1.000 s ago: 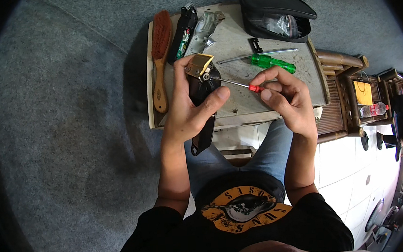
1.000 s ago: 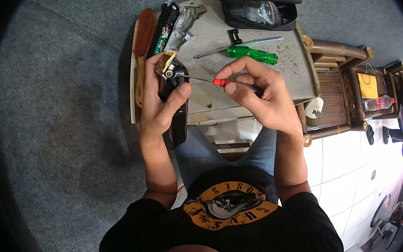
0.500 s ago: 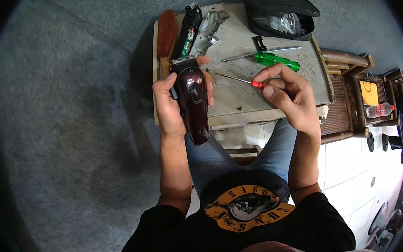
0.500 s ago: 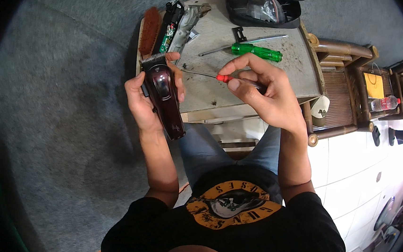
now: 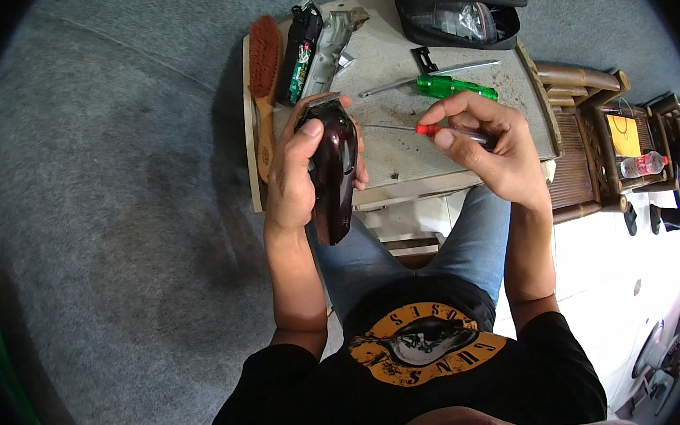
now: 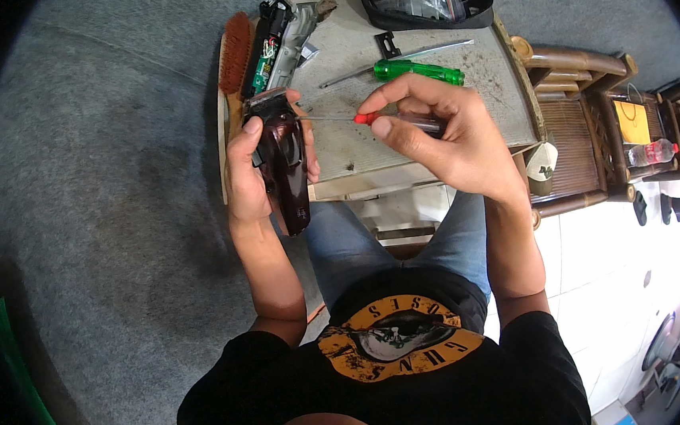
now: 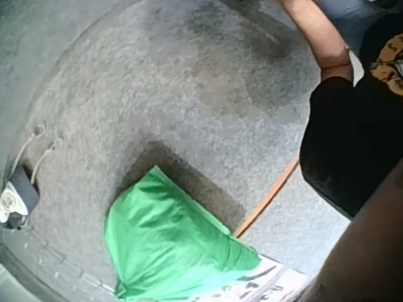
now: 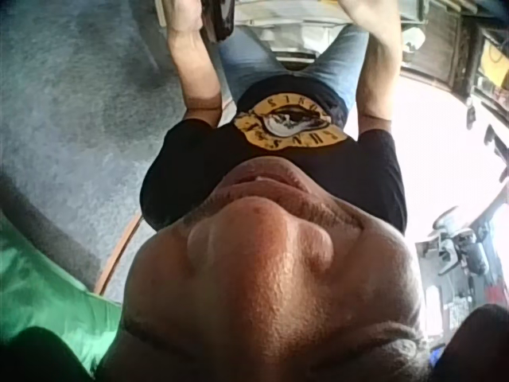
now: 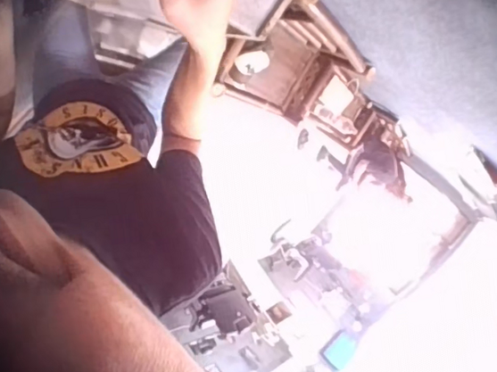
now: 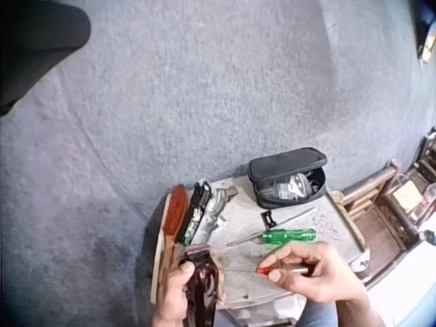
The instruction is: The person disassembles and reassembles hair clippers using a screwdriver, handling various internal components and screws.
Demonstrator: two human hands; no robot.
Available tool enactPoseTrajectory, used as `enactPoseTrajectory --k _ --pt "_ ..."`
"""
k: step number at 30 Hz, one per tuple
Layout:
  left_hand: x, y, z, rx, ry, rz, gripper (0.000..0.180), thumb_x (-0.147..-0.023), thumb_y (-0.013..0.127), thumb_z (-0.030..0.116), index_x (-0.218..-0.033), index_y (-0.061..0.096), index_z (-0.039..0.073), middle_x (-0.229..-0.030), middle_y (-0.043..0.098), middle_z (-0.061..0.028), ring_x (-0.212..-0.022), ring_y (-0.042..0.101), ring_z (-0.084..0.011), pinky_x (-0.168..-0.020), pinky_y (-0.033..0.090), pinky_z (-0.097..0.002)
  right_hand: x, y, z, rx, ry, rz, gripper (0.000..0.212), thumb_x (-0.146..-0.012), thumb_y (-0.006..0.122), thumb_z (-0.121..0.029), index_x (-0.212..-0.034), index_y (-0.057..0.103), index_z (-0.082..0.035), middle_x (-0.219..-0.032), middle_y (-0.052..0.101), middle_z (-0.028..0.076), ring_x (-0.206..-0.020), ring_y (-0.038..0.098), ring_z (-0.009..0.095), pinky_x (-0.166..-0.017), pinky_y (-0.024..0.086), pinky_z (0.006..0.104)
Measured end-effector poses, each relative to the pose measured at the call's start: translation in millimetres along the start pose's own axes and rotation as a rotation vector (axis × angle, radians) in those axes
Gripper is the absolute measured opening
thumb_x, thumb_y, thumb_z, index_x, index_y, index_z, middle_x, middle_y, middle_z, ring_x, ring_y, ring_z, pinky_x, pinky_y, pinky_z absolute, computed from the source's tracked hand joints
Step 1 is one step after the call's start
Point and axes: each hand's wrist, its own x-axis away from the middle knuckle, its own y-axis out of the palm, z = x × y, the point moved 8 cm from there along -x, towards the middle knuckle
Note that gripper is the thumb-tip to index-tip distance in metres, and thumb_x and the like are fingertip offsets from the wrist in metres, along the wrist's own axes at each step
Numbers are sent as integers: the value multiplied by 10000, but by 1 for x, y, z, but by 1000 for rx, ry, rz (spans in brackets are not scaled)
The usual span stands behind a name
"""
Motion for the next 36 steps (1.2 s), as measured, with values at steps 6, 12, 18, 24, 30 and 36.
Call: enactPoseTrajectory --k 6,12,18,24,30,36 --pt "5 8 4 -135 -6 36 456 -1049 476 334 -1360 515 2 -866 652 -112 -640 656 -159 -597 560 -298 -1 3 -1 5 -25 17 210 -983 699 -92 -1148 709 36 -963 750 77 -906 664 88 -771 508 236" --pt "4 8 4 -121 12 59 469 -1042 474 342 -1360 514 -1 -843 647 -101 -629 645 -148 -578 540 -285 0 2 2 27 50 -8 192 -958 676 -52 -1123 700 44 -1031 751 107 -971 692 132 -874 525 269" --pt "4 9 6 -167 25 63 472 -1041 472 342 -1357 514 -7 -833 648 -95 -625 643 -148 -579 539 -283 0 4 0 51 2 -5 186 -977 685 -65 -1127 703 42 -1018 756 106 -962 697 128 -841 531 263" --pt "5 8 4 -215 41 115 480 -1035 479 339 -1374 496 -1 -816 640 -89 -618 640 -144 -575 534 -282 1 6 4 17 1 -34 209 -1002 689 -89 -1161 690 48 -1031 742 105 -979 687 124 -849 536 272" --pt "3 12 10 -255 78 95 489 -1028 480 332 -1404 492 20 -769 612 -70 -581 622 -139 -573 523 -274 -1 6 0 68 -35 -70 232 -994 718 -108 -1167 685 43 -1090 721 112 -1060 676 165 -947 516 299" --pt "2 13 13 -264 90 108 480 -1023 482 319 -1401 510 23 -704 588 -58 -574 623 -133 -555 515 -271 0 6 -2 155 -49 -30 238 -982 738 -134 -1153 706 29 -1027 726 86 -980 679 141 -886 530 291"
